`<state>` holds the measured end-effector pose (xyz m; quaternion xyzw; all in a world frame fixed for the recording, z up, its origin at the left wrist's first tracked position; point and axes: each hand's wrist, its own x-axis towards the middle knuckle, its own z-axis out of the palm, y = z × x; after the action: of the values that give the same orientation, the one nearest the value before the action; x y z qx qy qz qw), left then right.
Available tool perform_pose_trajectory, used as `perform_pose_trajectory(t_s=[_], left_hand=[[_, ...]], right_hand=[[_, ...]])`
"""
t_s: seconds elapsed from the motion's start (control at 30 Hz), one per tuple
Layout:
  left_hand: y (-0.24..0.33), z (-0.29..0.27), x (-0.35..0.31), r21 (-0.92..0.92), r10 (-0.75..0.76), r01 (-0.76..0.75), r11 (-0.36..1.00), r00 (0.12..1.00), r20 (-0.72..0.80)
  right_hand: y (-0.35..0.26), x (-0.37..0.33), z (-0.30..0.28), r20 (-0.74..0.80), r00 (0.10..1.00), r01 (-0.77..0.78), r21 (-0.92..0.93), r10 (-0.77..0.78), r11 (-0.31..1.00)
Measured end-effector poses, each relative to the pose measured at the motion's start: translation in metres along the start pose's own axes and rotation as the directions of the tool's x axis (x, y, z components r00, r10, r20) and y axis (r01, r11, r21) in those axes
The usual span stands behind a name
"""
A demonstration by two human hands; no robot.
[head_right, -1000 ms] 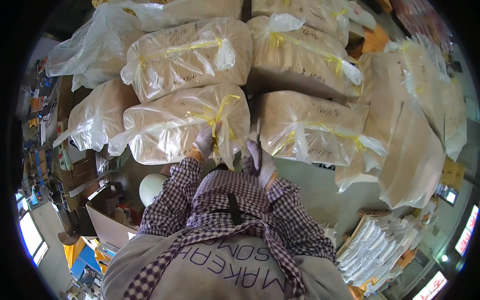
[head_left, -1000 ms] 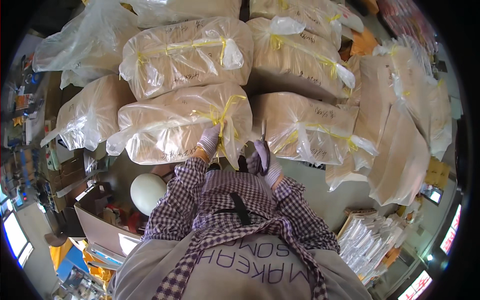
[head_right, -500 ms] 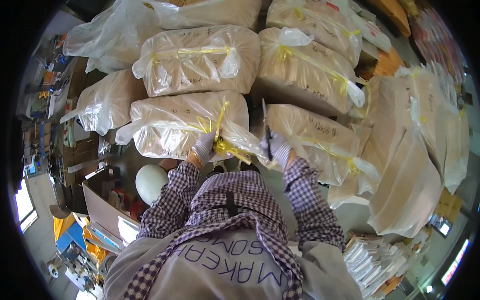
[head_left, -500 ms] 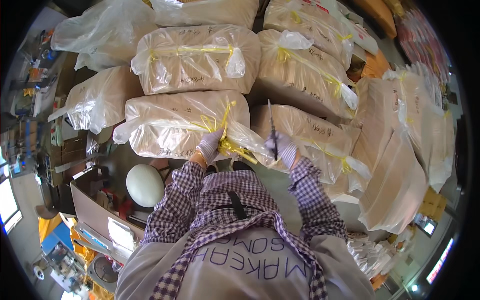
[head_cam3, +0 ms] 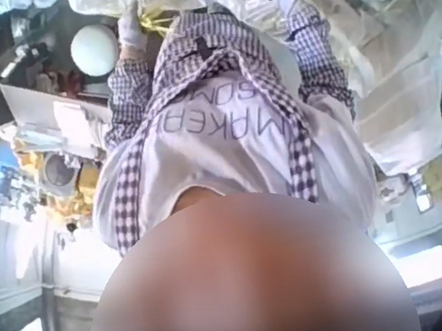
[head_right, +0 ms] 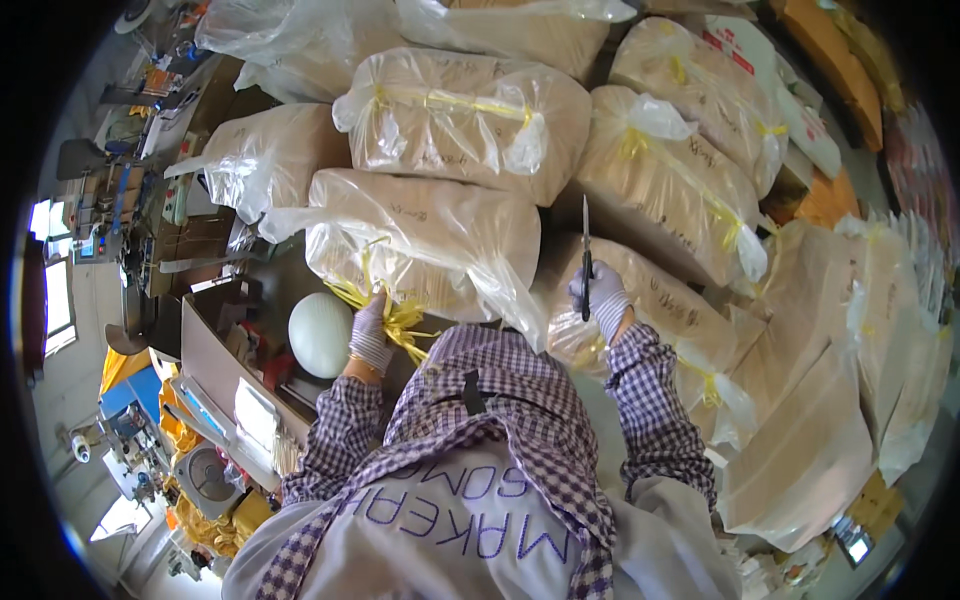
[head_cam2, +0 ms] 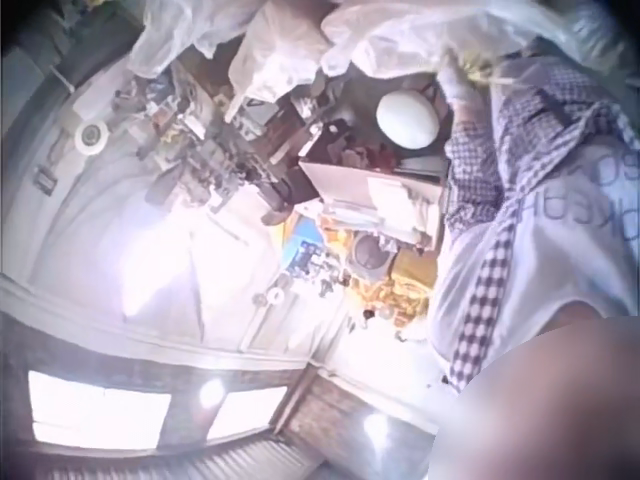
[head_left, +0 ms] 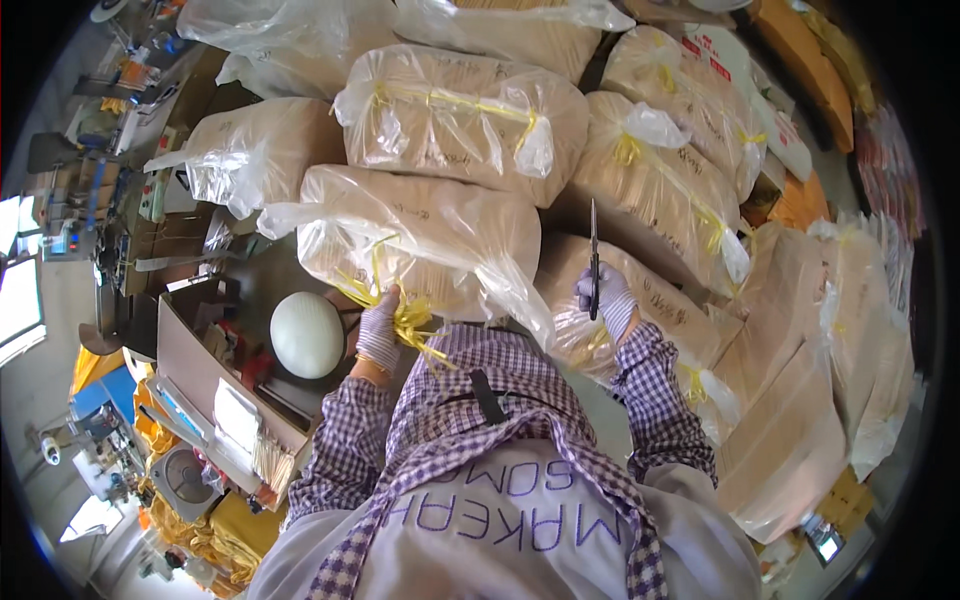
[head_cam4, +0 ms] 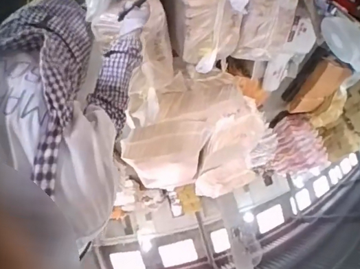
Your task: Unpacking bundles of wooden sticks by cutting the plastic packaging with scissors.
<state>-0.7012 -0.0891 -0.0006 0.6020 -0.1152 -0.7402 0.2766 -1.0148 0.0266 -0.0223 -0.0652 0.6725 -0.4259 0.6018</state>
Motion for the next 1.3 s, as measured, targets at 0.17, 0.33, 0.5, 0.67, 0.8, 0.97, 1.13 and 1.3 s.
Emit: perform_pose_trajectory(t_s=[0.17, 0.33, 0.5, 0.67, 0.8, 0.97, 1.13, 1.3], left_hand=[[0.047, 0.038, 0.07, 0.334, 0.286, -0.39, 0.858, 0.903, 0.32], [0.058, 0.156, 0.158, 0.825, 0.104, -0.382, 0.416, 0.921, 0.374], [0.04, 0.246, 0.193, 0.86, 0.089, -0.381, 0.339, 0.923, 0.375], [0.047, 0.249, 0.249, 0.661, -0.043, -0.683, -0.311, 0.705, 0.708], [0.047, 0.276, 0.222, 0.854, -0.103, -0.517, -0.061, 0.854, 0.51], [0.047, 0.285, 0.205, 0.927, -0.048, -0.366, 0.079, 0.928, 0.37], [0.046, 0.282, 0.203, 0.941, -0.013, -0.338, 0.024, 0.941, 0.339], [0.027, 0.233, 0.238, 0.711, -0.057, -0.691, 0.131, 0.71, 0.702]], right_hand=[[-0.027, 0.011, 0.014, -0.087, 0.99, 0.109, -0.001, -0.109, 0.994], [-0.029, 0.003, 0.03, -0.165, 0.962, 0.213, -0.042, -0.217, 0.976], [-0.02, -0.011, 0.025, -0.25, 0.949, 0.195, -0.005, -0.19, 0.981], [-0.026, -0.011, 0.037, -0.274, 0.95, 0.159, 0.009, -0.151, 0.987], [-0.029, -0.001, 0.024, -0.316, 0.942, 0.139, 0.073, -0.11, 0.988], [-0.047, 0.02, 0.031, -0.304, 0.949, 0.098, 0.031, -0.084, 0.995], [-0.08, 0.023, 0.046, -0.176, 0.984, -0.046, -0.261, -0.001, 0.964], [-0.078, 0.045, 0.065, 0.137, 0.99, -0.058, 0.305, 0.016, 0.951]])
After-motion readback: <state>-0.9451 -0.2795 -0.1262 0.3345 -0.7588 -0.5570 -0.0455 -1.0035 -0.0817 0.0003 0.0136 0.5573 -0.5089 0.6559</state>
